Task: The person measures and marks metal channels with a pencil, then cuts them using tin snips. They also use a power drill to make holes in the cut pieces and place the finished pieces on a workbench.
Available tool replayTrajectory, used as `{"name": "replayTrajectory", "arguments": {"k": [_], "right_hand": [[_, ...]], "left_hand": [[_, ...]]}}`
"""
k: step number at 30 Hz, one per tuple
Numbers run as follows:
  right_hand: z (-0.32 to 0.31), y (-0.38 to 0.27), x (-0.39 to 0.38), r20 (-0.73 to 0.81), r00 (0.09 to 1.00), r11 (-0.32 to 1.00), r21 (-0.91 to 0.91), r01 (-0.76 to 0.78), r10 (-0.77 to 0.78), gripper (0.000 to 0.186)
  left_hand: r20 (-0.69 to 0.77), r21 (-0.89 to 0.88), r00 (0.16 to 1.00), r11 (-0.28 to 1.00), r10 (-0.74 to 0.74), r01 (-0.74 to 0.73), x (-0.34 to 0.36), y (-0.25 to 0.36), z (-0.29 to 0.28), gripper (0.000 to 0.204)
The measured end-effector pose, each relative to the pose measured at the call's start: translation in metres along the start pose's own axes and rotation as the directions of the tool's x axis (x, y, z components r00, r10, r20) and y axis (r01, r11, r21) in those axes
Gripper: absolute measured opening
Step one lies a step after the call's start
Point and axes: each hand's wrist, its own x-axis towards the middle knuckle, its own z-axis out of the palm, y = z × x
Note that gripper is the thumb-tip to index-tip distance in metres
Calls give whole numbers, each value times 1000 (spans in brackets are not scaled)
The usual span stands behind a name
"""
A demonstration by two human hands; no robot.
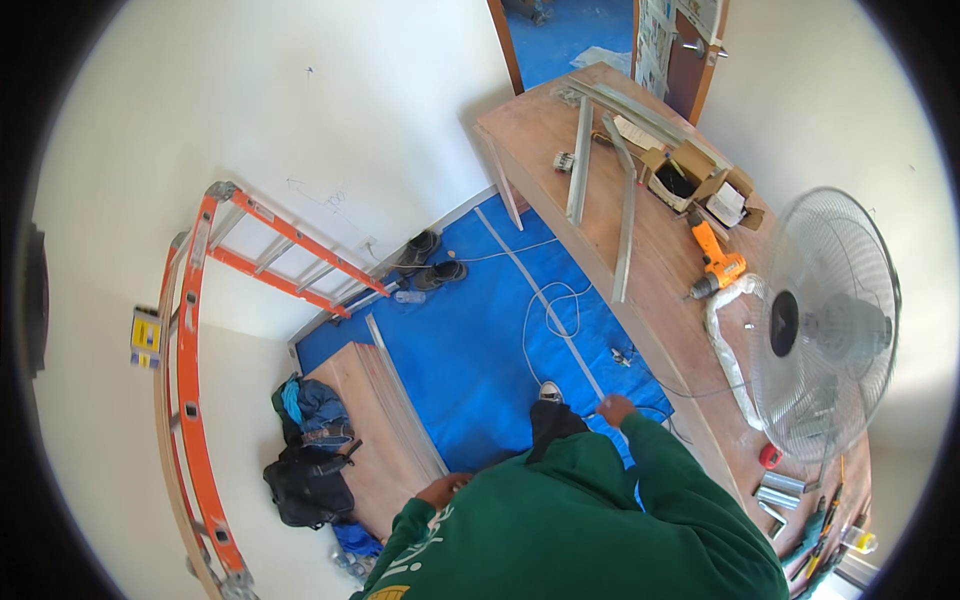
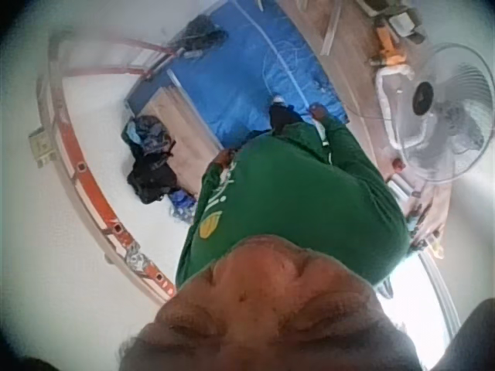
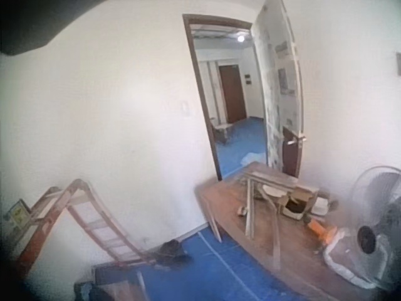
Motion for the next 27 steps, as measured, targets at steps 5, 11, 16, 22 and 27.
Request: {"name": "replayTrajectory", "arguments": {"k": [5,11,16,22,27], "right_hand": [[-176,-97,177,-160,982,959,276,-56,104,31],[-295,-147,292,-241,851,797,531,-287,467,40],[-285,-128,325,-207,814,802,415,-430,543,40],[-276,-184,300,-45,587,535,472,-701,809,43],[-279,-204,315,-24,433,351,628,-695,901,42]], "left_hand": [[-160,346,976,934,148,-85,46,98,-128,55],[24,414,962,873,271,-256,151,131,-251,27],[-32,392,953,881,300,-264,232,176,-390,24],[243,237,954,942,178,-236,256,237,-557,34],[465,206,872,938,156,-278,302,279,-616,32]]}}
